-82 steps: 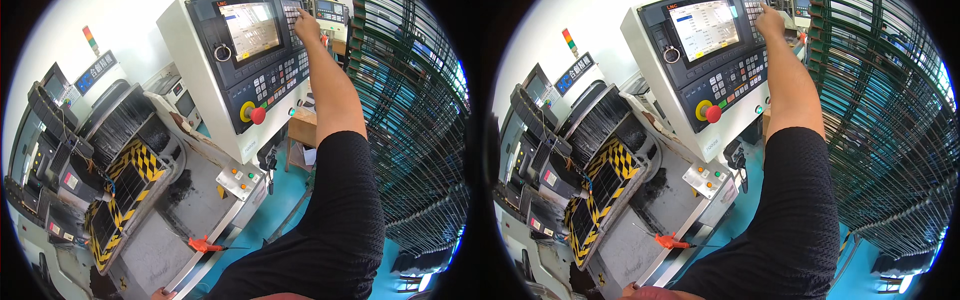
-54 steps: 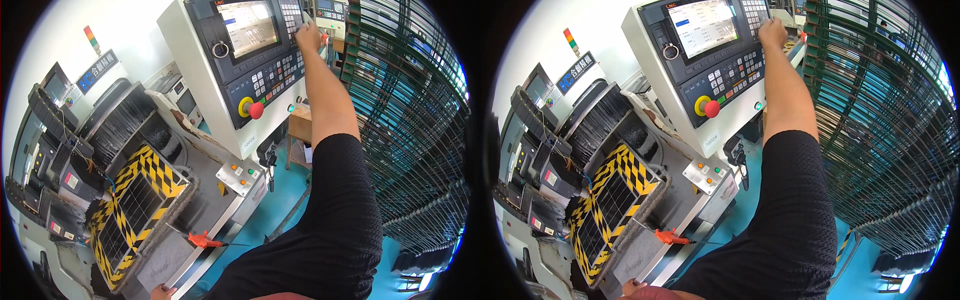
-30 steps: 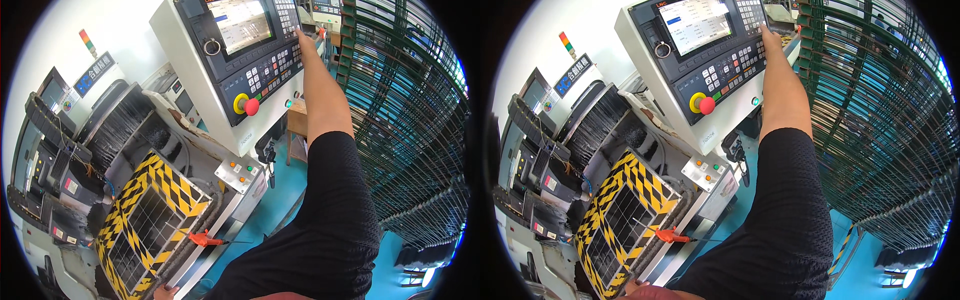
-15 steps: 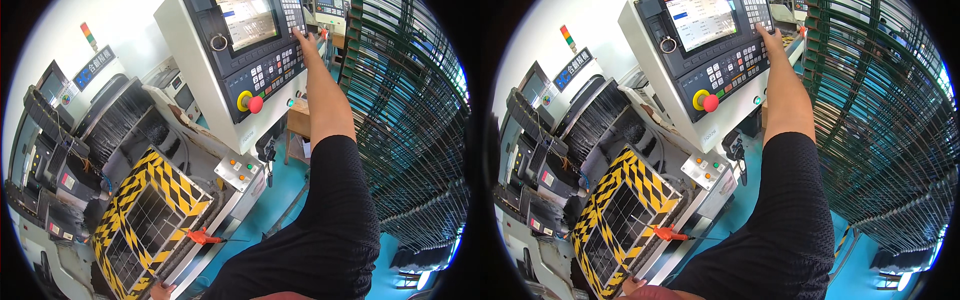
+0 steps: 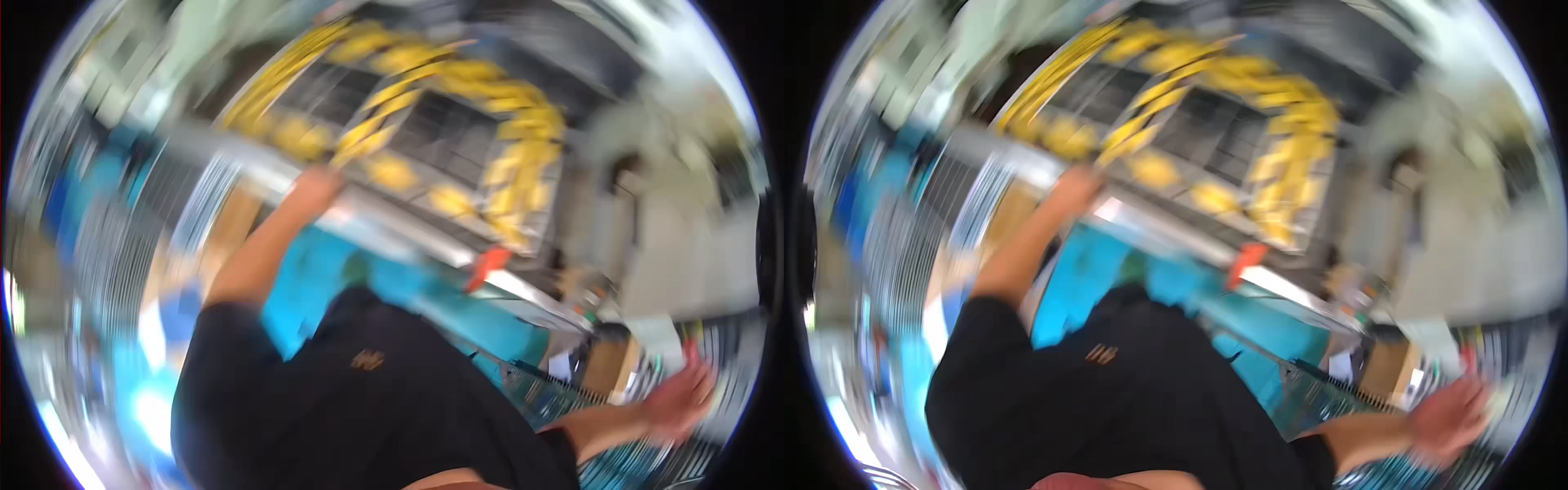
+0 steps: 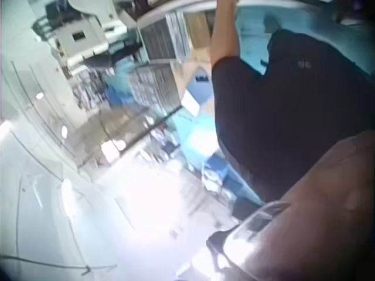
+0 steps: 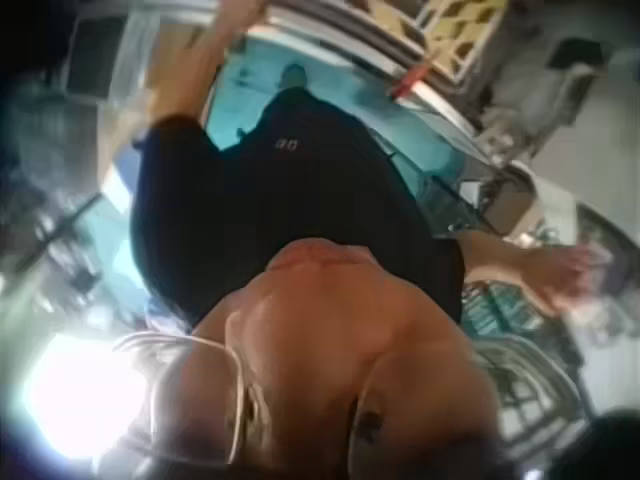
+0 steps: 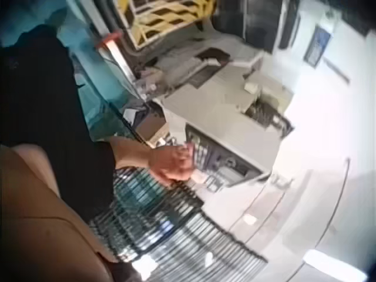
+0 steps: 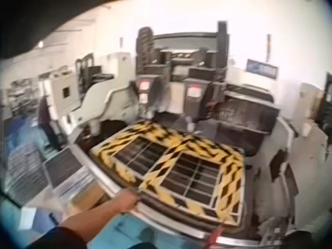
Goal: Operating a CNC machine to process components, including loading materials, using an air gun for cleaning, and inspecting finished parts.
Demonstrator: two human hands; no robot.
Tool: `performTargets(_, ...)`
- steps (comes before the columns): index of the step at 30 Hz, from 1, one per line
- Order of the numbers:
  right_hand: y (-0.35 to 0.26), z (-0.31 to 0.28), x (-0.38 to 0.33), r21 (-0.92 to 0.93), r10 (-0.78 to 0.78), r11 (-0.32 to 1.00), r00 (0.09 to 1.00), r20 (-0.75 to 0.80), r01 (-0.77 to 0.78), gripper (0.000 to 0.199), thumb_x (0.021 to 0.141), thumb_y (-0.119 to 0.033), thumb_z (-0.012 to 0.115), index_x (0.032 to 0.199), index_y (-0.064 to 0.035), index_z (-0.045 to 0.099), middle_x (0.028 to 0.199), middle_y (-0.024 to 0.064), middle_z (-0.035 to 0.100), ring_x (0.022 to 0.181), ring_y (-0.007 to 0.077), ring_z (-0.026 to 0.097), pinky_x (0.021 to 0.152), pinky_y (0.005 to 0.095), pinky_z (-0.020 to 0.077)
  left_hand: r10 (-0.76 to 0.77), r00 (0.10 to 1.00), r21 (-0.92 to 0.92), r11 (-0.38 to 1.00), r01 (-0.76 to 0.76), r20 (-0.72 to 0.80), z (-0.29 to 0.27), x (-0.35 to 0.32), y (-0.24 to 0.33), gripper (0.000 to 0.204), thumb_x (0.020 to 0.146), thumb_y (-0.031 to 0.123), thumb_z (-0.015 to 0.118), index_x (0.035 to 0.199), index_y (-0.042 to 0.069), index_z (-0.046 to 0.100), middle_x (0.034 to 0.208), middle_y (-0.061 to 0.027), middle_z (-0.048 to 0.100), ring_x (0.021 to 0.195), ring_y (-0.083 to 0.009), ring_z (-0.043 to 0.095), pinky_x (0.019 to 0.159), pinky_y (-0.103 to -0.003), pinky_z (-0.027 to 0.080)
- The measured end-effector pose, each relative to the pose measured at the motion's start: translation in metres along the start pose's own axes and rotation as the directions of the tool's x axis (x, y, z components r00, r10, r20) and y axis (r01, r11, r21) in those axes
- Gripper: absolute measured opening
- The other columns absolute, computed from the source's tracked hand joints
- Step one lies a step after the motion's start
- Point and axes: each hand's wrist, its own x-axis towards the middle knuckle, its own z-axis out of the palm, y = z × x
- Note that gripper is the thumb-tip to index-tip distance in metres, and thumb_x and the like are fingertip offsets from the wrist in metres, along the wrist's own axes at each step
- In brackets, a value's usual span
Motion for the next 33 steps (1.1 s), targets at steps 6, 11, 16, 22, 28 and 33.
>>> performTargets(6, 0.133, 0.381, -0.065, -0.357, 0.409, 0.891, 0.154, 0.900, -0.279, 0.053, 0.084, -0.019, 0.074, 0.129, 0.0030, 0.058, 0.126, 0.0232, 0.064, 0.114, 0.0374, 0.062, 0.097, 0.0434, 0.0487, -0.533, 0.813, -0.233, 0.843, 0.485, -0.235, 0.028, -0.077, 0.066, 0.092, 0.078, 0.050, 0.075, 0.154, 0.021, 0.031, 0.159, -0.0235, 0.023, 0.146, -0.0458, 0.024, 0.117, -0.060, 0.022)
performTargets(11, 0.204, 0.498, -0.109, -0.351, 0.315, 0.935, 0.353, 0.881, 0.043, 0.051, 0.087, -0.017, 0.072, 0.132, 0.0036, 0.057, 0.133, 0.0227, 0.059, 0.126, 0.0369, 0.055, 0.107, 0.0422, 0.0426, -0.443, 0.618, -0.347, 0.550, 0.759, 0.650, 0.144, -0.254, 0.106, 0.067, 0.087, 0.049, 0.063, 0.143, 0.013, 0.051, 0.152, -0.0194, 0.042, 0.141, -0.0389, 0.038, 0.113, -0.055, 0.033)
performTargets(16, 0.258, 0.568, -0.137, -0.429, 0.312, 0.896, 0.525, 0.792, 0.113, 0.057, 0.093, -0.023, 0.068, 0.139, 0.0038, 0.047, 0.137, 0.0257, 0.053, 0.123, 0.0406, 0.055, 0.103, 0.0455, 0.0445, -0.613, 0.282, -0.264, 0.122, 0.957, 0.738, 0.195, -0.442, 0.077, 0.047, 0.085, 0.047, 0.061, 0.118, 0.014, 0.069, 0.123, -0.0147, 0.067, 0.115, -0.0358, 0.062, 0.096, -0.045, 0.050)
performTargets(22, 0.289, 0.626, -0.183, -0.676, 0.168, 0.458, 0.690, 0.704, 0.577, 0.058, 0.094, -0.040, 0.062, 0.134, 0.0012, 0.053, 0.121, 0.0210, 0.065, 0.106, 0.0375, 0.064, 0.092, 0.0451, 0.0498, -0.569, 0.119, -0.207, -0.093, 0.974, 0.814, 0.252, -0.601, 0.032, 0.043, 0.084, 0.045, 0.064, 0.112, 0.013, 0.072, 0.116, -0.0166, 0.069, 0.108, -0.0360, 0.065, 0.094, -0.043, 0.052)
performTargets(28, 0.321, 0.619, -0.200, -0.830, 0.246, 0.094, 0.795, 0.555, 0.550, 0.075, 0.088, -0.050, 0.067, 0.143, -0.0038, 0.048, 0.122, 0.0141, 0.069, 0.107, 0.0286, 0.068, 0.089, 0.0394, 0.0527, -0.523, 0.030, -0.152, -0.193, 0.969, 0.852, 0.349, -0.676, -0.021, 0.040, 0.084, 0.041, 0.067, 0.111, 0.011, 0.073, 0.111, -0.0178, 0.071, 0.105, -0.0345, 0.067, 0.093, -0.041, 0.052)
performTargets(33, 0.329, 0.610, -0.200, -0.831, 0.264, 0.320, 0.800, 0.539, 0.455, 0.064, 0.098, -0.040, 0.060, 0.145, 0.0002, 0.042, 0.128, 0.0117, 0.067, 0.110, 0.0226, 0.067, 0.094, 0.0333, 0.0519, -0.704, 0.083, -0.312, -0.203, 0.928, 0.706, 0.449, -0.665, -0.068, 0.042, 0.088, 0.034, 0.067, 0.120, 0.007, 0.069, 0.117, -0.0159, 0.069, 0.105, -0.0307, 0.066, 0.092, -0.038, 0.051)
